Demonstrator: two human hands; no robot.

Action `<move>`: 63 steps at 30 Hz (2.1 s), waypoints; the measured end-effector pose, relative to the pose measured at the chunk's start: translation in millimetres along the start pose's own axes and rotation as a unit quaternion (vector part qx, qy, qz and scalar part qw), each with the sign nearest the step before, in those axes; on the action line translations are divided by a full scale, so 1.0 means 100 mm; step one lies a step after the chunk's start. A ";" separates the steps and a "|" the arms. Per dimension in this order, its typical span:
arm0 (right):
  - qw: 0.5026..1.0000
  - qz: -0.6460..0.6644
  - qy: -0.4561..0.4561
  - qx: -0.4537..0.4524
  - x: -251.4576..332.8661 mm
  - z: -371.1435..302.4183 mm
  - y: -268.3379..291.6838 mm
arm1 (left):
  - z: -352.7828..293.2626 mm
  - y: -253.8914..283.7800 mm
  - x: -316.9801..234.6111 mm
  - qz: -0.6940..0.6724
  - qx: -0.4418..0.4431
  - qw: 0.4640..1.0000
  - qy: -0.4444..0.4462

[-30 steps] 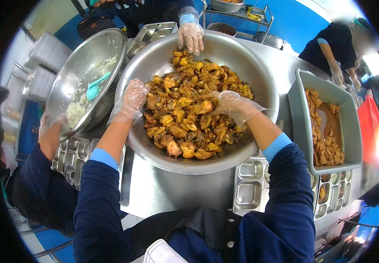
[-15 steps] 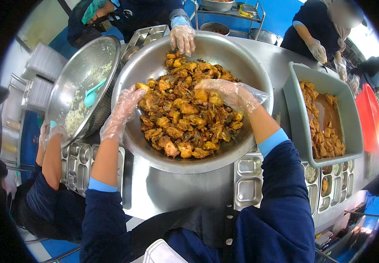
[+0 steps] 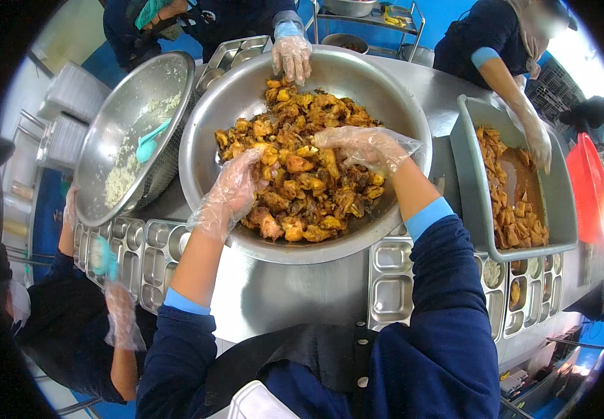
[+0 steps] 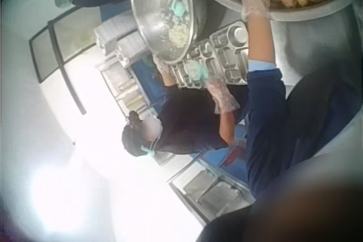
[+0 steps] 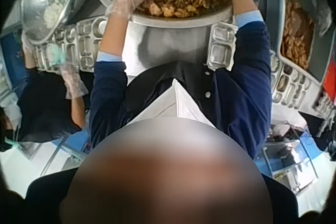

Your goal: The person portions cooked chicken pieces and rice from large metal bowls into compartmentalized stainless steel trays on a kitchen table, working alongside other workers. They also handle sliced cucumber in a red colander and move filled trays along the table before walking away at the end.

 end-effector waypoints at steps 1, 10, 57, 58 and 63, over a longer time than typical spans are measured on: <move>0.998 -0.003 0.004 0.066 -0.01 0.00 -0.04 | 0.00 0.00 -0.01 0.012 -0.001 1.000 0.002; 0.994 0.060 0.024 0.086 -0.13 0.14 0.05 | 0.06 -0.09 -0.07 -0.047 0.007 0.999 0.014; 0.958 -0.161 -0.081 -0.224 -2.20 -2.94 -1.14 | -1.63 -1.36 0.67 -0.010 0.302 0.950 0.082; 0.950 -0.095 -0.110 -0.277 -2.17 -2.96 -1.11 | -1.63 -1.31 0.66 -0.004 0.286 0.954 0.087; 0.947 -0.146 -0.028 -0.284 -1.19 -2.92 -1.33 | -1.68 -1.06 0.63 0.016 0.268 0.961 0.066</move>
Point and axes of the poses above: each hand's wrist, its own z-axis towards the middle knuckle, its own y-axis out of the back of the hand, x = y × z, the point moved 4 cm from there along z, towards the middle knuckle, and after that the axes turned 1 degree about y, right-handed, at the moved point
